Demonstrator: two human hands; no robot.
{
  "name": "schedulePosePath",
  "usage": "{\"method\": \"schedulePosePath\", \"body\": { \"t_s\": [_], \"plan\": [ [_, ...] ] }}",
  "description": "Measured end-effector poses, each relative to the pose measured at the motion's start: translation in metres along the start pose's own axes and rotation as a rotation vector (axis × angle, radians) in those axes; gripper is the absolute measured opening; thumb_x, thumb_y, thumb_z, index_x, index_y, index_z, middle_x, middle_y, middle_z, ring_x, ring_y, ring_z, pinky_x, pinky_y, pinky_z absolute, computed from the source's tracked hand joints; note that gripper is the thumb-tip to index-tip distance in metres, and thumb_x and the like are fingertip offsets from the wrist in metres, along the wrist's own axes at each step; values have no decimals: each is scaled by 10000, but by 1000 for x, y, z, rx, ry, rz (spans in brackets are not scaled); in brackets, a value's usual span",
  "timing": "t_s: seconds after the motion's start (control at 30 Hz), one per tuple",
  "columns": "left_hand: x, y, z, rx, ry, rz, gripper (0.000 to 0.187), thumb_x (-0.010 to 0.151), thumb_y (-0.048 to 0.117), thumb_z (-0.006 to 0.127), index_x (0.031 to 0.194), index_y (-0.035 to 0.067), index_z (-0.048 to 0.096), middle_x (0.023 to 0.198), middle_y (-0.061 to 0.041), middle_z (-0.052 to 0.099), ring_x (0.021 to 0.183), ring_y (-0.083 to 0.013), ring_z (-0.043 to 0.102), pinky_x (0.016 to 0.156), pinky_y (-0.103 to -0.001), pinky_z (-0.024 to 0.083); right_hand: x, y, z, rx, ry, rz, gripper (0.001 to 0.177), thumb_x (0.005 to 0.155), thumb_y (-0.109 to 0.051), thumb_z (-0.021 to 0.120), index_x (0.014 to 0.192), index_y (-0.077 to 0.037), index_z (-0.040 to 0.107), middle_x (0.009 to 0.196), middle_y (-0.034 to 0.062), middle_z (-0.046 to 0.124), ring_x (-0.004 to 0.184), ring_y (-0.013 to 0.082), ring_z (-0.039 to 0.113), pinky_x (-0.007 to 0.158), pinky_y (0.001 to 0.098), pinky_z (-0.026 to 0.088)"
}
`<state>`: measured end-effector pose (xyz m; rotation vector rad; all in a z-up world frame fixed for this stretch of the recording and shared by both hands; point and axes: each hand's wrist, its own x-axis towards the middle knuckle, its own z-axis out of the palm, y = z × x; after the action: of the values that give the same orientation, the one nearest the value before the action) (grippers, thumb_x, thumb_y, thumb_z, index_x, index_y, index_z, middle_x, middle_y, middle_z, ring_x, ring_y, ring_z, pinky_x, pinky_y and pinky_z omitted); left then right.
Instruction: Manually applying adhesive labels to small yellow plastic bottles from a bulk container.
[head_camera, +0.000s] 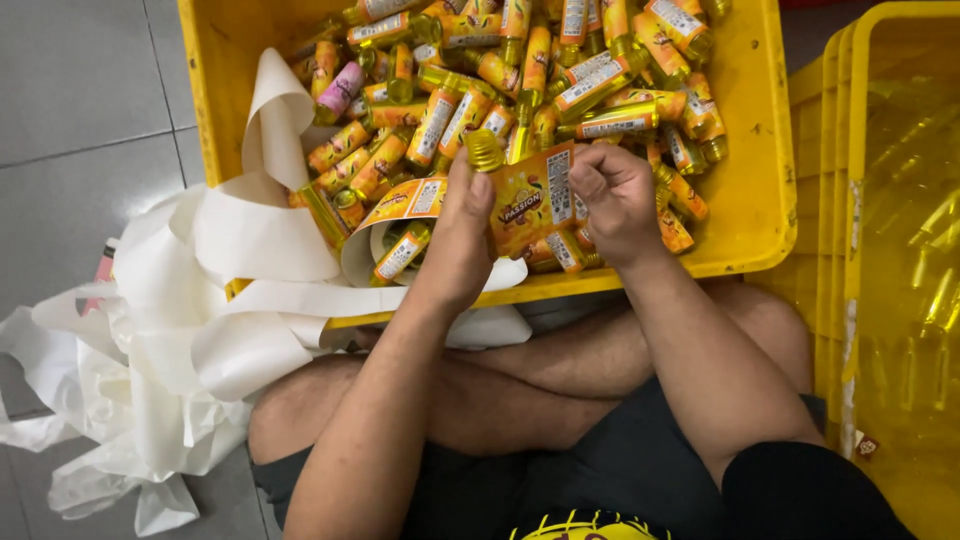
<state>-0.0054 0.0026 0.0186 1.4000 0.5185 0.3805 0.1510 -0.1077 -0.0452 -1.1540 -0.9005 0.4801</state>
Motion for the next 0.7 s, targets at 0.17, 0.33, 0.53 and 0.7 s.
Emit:
{"method": "schedulePosePath", "body": {
  "t_s": [0.17,0.33,0.53,0.7],
  "plan": [
    [-9,-3,16,-348,-125,155,670,1124,387,440,1642,59,171,1667,-262,224,1568,-447,167,1268,-654,121,1,-3,0,-6,5,12,292,1095,-91,534,810,-76,597,646,-22,416,601,65,349,596,241,347],
    [-2,-29,8,-609,-193,169,573,1081,261,593,1583,99,367,1321,-136,622,1094,-161,634,943,-401,572,3,-4,-2,-13,2,13,290,1088,-79,544,805,-69,607,647,-5,442,601,77,370,596,247,361],
    [-2,-43,6,-623,-125,130,547,961,185,770,1422,6,537,1150,-124,680,1038,-173,664,910,-393,593,3,-4,-4,-28,-9,-33,286,1081,-68,576,798,-39,609,683,27,487,627,89,388,600,261,369],
    [0,-39,2,-486,-137,117,524,848,276,868,1259,34,651,974,-68,701,847,-113,669,701,-280,598,1,-6,0,-33,-13,-51,256,1068,-50,603,816,-10,620,712,48,521,647,102,413,620,271,405]
  ]
}}
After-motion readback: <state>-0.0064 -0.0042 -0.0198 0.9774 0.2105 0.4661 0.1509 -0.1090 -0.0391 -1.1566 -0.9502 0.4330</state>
